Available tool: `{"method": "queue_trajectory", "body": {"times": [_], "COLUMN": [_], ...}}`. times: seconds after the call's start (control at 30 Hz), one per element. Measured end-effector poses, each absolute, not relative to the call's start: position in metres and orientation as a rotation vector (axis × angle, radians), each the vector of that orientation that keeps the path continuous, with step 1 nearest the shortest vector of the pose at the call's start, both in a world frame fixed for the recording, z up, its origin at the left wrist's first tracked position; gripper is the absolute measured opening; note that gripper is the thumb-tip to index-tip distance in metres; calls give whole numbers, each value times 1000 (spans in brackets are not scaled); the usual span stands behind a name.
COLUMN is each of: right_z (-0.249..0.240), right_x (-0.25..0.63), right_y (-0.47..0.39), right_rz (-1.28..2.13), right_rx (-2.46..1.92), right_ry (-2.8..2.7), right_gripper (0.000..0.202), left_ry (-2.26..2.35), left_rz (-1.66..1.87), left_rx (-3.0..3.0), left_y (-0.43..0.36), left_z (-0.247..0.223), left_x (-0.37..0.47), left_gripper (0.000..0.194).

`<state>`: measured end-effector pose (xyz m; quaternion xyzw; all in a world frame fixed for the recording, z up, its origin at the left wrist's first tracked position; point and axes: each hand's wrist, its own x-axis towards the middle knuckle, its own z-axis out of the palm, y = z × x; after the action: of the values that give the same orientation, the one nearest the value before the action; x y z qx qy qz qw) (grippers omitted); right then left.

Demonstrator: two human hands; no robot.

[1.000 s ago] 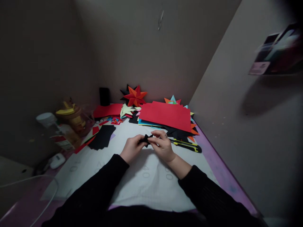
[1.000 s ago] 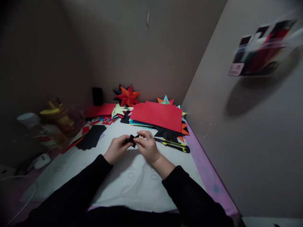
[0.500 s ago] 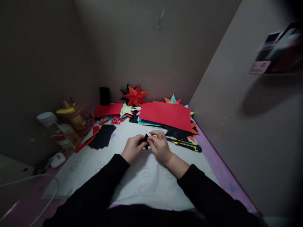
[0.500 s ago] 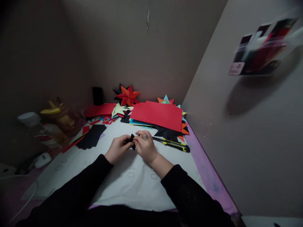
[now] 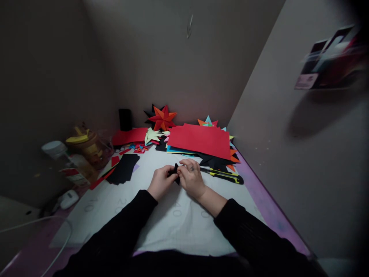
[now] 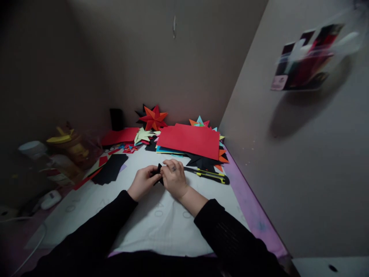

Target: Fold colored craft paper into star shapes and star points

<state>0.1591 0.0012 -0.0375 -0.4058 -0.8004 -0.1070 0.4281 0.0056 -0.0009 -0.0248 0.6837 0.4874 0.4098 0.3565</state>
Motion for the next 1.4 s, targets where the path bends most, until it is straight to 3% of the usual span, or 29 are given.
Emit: {"method": "queue_trajectory", "body": {"times": [0.23, 0.37, 0.53, 0.67, 1.03, 1.13, 1.4], "right_z": [-39, -39, -42, -42, -33, -31, -27], "right_x": [157, 159, 165, 161, 153, 154, 152], "right_y": [1, 8, 21, 20, 10, 10, 4], "right_rz": [-129, 210, 802, 1090, 1212, 1302, 1123], "right_rx": [-1011, -972, -1011, -978, -992, -1020, -1030], "right_ry": [-2024, -1833, -1441, -1383, -1262, -1255, -1388], "right_gripper": [12, 13, 32, 32, 32, 22, 26], "left_ry": [1264, 1190, 1061, 1013, 1135, 1172, 1148], "left_rz": [1038, 998, 1019, 1068, 1177, 1206, 1183], "left_rx": [1729, 1439, 1049, 990, 1161, 1234, 1275], "left_y": [-2, 1, 5, 7, 6, 3, -1], "left_z": [-26, -22, -19, -22, -22, -20, -18], "left_x": [9, 8, 4, 3, 8, 10, 12], "left_gripper": [16, 20, 32, 36, 29, 26, 23]}}
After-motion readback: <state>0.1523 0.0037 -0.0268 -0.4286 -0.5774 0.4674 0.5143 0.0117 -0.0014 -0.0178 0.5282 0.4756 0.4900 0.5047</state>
